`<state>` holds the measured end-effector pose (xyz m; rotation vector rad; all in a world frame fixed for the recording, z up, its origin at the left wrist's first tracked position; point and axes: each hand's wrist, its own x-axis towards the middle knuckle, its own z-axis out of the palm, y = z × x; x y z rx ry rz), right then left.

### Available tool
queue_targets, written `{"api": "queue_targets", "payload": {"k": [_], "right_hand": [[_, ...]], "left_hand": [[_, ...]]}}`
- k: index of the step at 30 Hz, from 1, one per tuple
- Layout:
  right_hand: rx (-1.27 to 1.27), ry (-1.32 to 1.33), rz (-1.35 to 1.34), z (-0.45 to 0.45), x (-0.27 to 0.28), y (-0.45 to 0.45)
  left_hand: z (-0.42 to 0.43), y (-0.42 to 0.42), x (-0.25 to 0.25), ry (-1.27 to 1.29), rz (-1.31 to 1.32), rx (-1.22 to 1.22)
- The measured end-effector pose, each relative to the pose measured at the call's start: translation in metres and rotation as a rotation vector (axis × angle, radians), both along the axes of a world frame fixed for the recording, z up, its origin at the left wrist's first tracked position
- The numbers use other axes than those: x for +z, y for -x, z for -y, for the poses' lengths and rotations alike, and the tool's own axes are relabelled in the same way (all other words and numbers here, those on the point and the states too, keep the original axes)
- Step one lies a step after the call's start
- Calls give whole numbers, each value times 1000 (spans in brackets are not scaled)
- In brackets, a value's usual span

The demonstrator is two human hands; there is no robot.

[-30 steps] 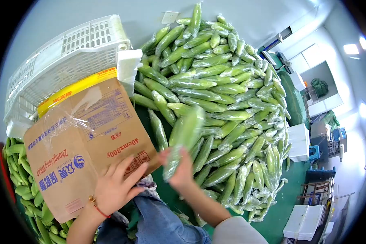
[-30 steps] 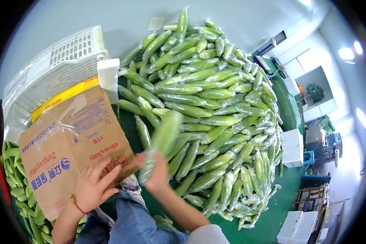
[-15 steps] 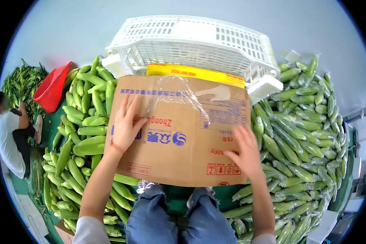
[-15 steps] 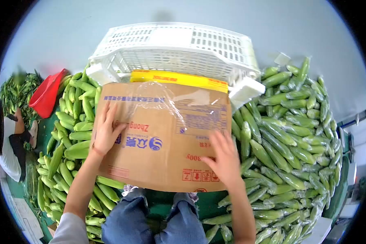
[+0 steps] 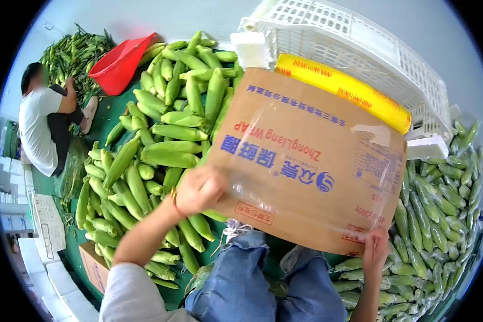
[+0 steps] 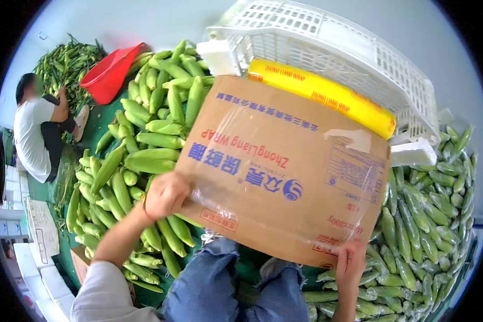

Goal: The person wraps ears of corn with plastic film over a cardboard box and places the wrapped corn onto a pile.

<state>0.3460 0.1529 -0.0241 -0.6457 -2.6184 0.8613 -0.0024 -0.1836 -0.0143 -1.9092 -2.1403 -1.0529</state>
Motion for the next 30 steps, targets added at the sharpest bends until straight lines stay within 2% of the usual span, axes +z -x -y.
{"api": "queue_targets", "payload": {"k": [2, 3, 4, 6, 7, 8, 9, 12, 16, 19, 20, 22, 23, 26, 28, 30], "right_hand": [[130, -292, 67, 23, 19, -3], [42, -171, 61, 30, 17, -5], [-46, -53, 53, 37, 13, -8], [-142, 87, 38, 43, 6, -10], [-148, 108, 32, 42, 1, -12], [-155, 127, 24, 40, 1, -11], [-155, 197, 38, 39, 5, -7], [-154, 350, 45, 39, 13, -3], [-149, 412, 26, 35, 8, -8], [-163, 456, 12, 34, 6, -8], [-168, 484, -9, 34, 1, -8], [-163, 482, -31, 34, -4, -4], [-152, 457, -29, 34, -1, 1], [-143, 439, 16, 35, 7, 8], [-140, 457, 39, 31, 6, 5], [-146, 466, -3, 32, 2, 4]], "left_hand": [[42, -38, -22, -29, -48, 117], [53, -52, -24, -5, -100, 175], [86, -63, -56, 44, -137, 266], [113, -64, -95, 280, -184, 829], [121, -52, -109, 582, -87, 898], [129, -38, -123, 881, 18, 953], [140, -30, -144, 933, -194, 811], [138, -2, -154, 1170, -160, 712], [144, -9, -157, 1172, -214, 751], [157, -19, -111, 1151, 363, 987], [187, -28, -122, 1118, 320, 952], [199, -61, -105, 908, 94, 846], [200, -71, -110, 876, 84, 870], [167, -67, -108, 964, -10, 849], [148, -46, -117, 904, -91, 848], [140, -10, -136, 820, -116, 1035]]}}
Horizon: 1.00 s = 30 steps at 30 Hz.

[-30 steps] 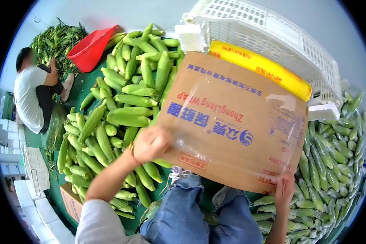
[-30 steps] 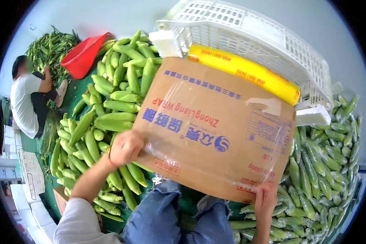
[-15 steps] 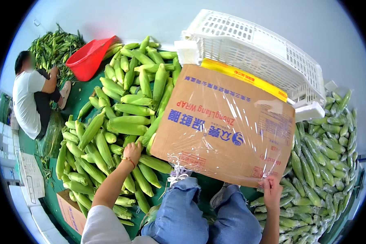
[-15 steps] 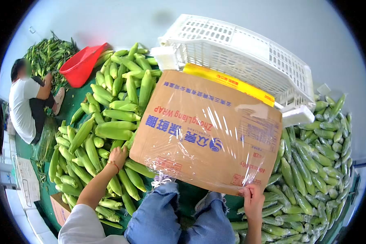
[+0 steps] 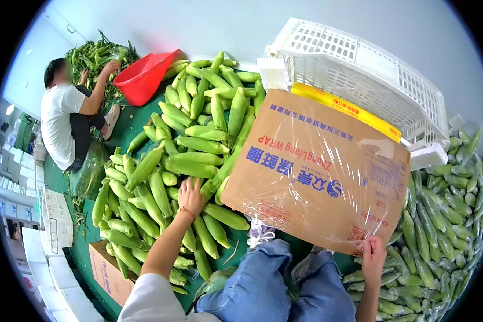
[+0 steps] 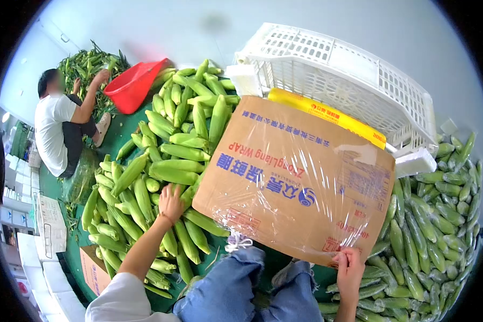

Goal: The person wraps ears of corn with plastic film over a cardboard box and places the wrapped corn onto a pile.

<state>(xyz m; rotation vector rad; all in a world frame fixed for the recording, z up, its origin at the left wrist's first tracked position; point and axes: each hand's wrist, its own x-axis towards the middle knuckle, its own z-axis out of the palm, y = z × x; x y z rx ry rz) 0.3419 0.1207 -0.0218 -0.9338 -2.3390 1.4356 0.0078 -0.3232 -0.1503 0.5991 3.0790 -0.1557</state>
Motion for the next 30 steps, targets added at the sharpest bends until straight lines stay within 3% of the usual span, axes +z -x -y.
{"api": "queue_targets", "payload": {"k": [2, 4, 7, 10, 11, 14, 16, 18, 19, 20, 21, 23, 24, 25, 26, 28, 29, 30], "right_hand": [[-13, -9, -3, 1, -1, -2], [-8, -10, 8, -1, -6, -1], [-6, -12, 27, -2, -2, -4], [58, -153, 71, -2, 8, -1], [-8, -42, 78, 4, 15, 3], [-25, -81, 139, 11, 22, 7], [-39, -168, 108, 16, 13, 7], [-39, -266, 100, 19, 8, 7], [-33, -312, 110, 22, 7, 7], [-28, -358, 113, 23, 7, 7], [6, -454, 151, 25, 5, 5], [82, -652, 209, 31, 16, 9], [116, -751, 256, 34, 26, 8], [154, -674, 310, 36, 43, 6], [78, -390, 135, 34, 54, 2], [-49, 190, -234, 30, 70, 2], [-26, 178, -300, 25, 86, 20], [48, -31, -251, 23, 77, 40]], "left_hand": [[-6, 38, -9, 33, -52, 220], [-2, 68, -9, 209, -112, -26], [14, 106, -9, 544, 155, -91], [16, 93, 18, 427, 169, -144], [20, 83, 29, 297, 164, -99], [51, 61, 40, -107, -50, 106], [20, 39, 95, -734, 92, 436], [-44, -1, 153, -939, 165, 100], [-83, -23, 158, -1154, 313, -109], [-124, -37, 190, -652, 76, -561], [-164, -49, 203, -519, 96, -750], [-223, -67, 193, -506, 60, -1103], [-248, -72, 196, -531, 63, -1172], [-261, -69, 194, -448, 210, -1205], [-272, -65, 190, -353, 355, -1232], [-284, -47, 172, -470, 472, -1247], [-284, -45, 164, -522, 551, -1242], [-283, -50, 163, -551, 463, -1235]]}}
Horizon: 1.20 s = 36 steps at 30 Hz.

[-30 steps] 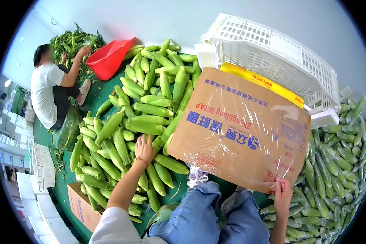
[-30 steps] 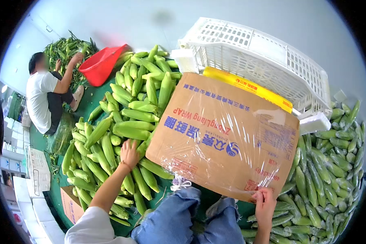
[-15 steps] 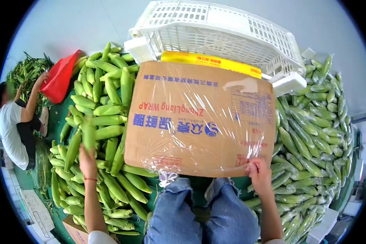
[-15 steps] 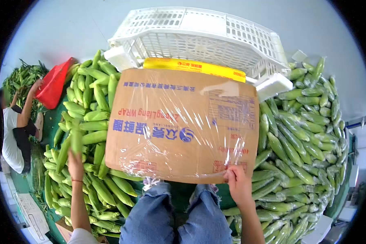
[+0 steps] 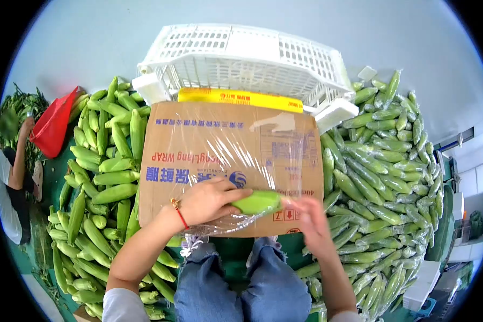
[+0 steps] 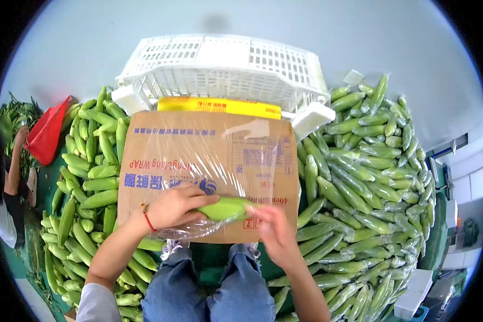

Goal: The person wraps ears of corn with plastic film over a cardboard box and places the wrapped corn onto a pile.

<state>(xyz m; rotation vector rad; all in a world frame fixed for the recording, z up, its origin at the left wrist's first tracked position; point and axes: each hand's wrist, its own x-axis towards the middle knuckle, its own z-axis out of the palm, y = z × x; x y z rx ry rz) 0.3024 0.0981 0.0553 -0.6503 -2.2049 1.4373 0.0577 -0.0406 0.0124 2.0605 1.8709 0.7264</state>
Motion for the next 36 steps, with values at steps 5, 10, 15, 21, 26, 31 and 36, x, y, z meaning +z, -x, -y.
{"api": "queue_targets", "payload": {"k": [5, 10, 15, 21, 26, 31, 36], "right_hand": [[108, -863, 180, -22, -50, 79], [64, -823, 138, -35, -68, 100], [104, -818, -26, -44, -64, 106], [170, -653, 352, -29, -48, 88], [304, -575, 623, -19, -16, 100], [350, -1032, -12, -51, -53, 156], [500, -1006, 144, -61, -51, 186]], "left_hand": [[43, -36, 4, -206, -230, 451], [94, -3, -10, -71, 133, 745], [-37, 89, 4, -76, 204, 511], [8, -25, 19, 188, -40, 216], [11, -25, 6, 169, -207, 349], [-72, 104, -8, 32, -223, 338], [-108, 129, -23, 370, -298, 135]]}}
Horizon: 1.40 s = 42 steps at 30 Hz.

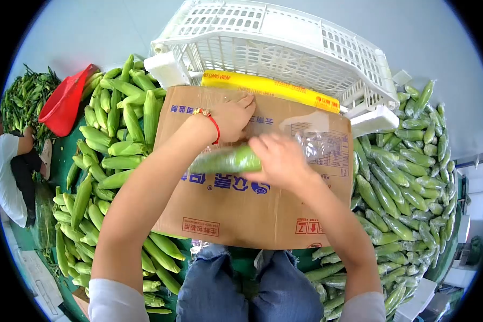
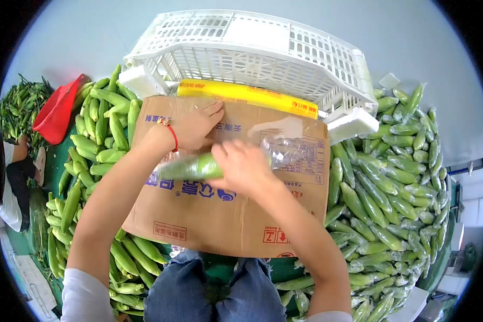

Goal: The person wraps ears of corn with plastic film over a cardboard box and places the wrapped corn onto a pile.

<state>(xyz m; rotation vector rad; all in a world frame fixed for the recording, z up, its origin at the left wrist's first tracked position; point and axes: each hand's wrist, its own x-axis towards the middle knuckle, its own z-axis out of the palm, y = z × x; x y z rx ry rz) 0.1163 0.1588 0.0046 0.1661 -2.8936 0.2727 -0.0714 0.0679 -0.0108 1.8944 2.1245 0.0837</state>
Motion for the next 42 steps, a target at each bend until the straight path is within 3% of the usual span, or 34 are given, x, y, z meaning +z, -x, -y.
{"api": "queue_targets", "payload": {"k": [4, 7, 8, 9, 10, 11, 12, 13, 14, 16, 18, 19, 22, 23, 24, 26, 28, 29, 30, 32, 33, 34, 36, 38, 40, 42], "right_hand": [[128, 47, 124, 42, 17, -72], [195, 355, 579, 71, 40, -147], [142, 471, 521, 69, 29, -172], [-68, 680, 513, 66, 25, -189], [-286, 880, 481, 59, 24, -196], [-440, 1238, 552, 53, 29, -192], [-599, 1617, 613, 52, 36, -185], [-743, 1999, 669, 53, 41, -178], [-529, 2275, 743, 58, 44, -170], [-12, 2761, 889, 75, 49, -151], [686, 3144, 756, 108, 17, -130], [627, 3061, 666, 112, 8, -132], [242, 2728, 611, 93, 24, -129], [-135, 2448, 547, 83, 36, -139], [-255, 2423, 538, 67, 21, -147], [-472, 1874, 313, 57, 24, -157], [-559, 1195, 82, 52, 44, -162], [-523, 909, -206, 52, 55, -156], [-556, 950, -341, 50, 59, -156], [-607, 1066, -679, 56, 54, -150], [-379, 974, -876, 48, 41, -146], [-400, 1405, -909, 56, 61, -131], [-233, 1928, -856, 58, 72, -119], [106, 2047, -722, 43, 52, -126], [215, 2051, -949, 28, 56, -137], [279, 2066, -1236, 14, 66, -149]], "left_hand": [[3, -7, 2, 17, 34, 39], [8, -6, 15, -3, 102, 57], [17, -10, 15, -218, 185, 93], [27, -23, 16, -437, 267, 126], [39, -50, 19, -769, 184, 116], [55, -88, 38, -867, 241, 83], [64, -115, 45, -875, 302, -133], [74, -139, 45, -940, 132, -334], [78, -149, 51, -941, 254, -302], [73, -137, 45, -1212, 394, 9], [65, -155, 55, -1108, 1653, 130], [65, -164, 59, -919, 2279, 198], [73, -149, 55, -782, 1944, 736], [80, -149, 46, -825, 1812, 850], [83, -146, 37, -876, 1673, 934], [100, -158, 20, -916, 1562, 922], [120, -165, 22, -784, 1276, 967], [132, -164, 8, -793, 1259, 943], [136, -166, -3, -813, 1239, 918], [127, -184, -5, -788, 1491, 1097], [131, -188, 6, -555, 1679, 1076], [134, -191, 13, -314, 1832, 1049], [145, -203, 5, 53, 1878, 898], [150, -205, -10, -27, 1683, 746], [139, -212, 16, -244, 1403, 500], [99, -236, 45, -613, 803, 342]]}}
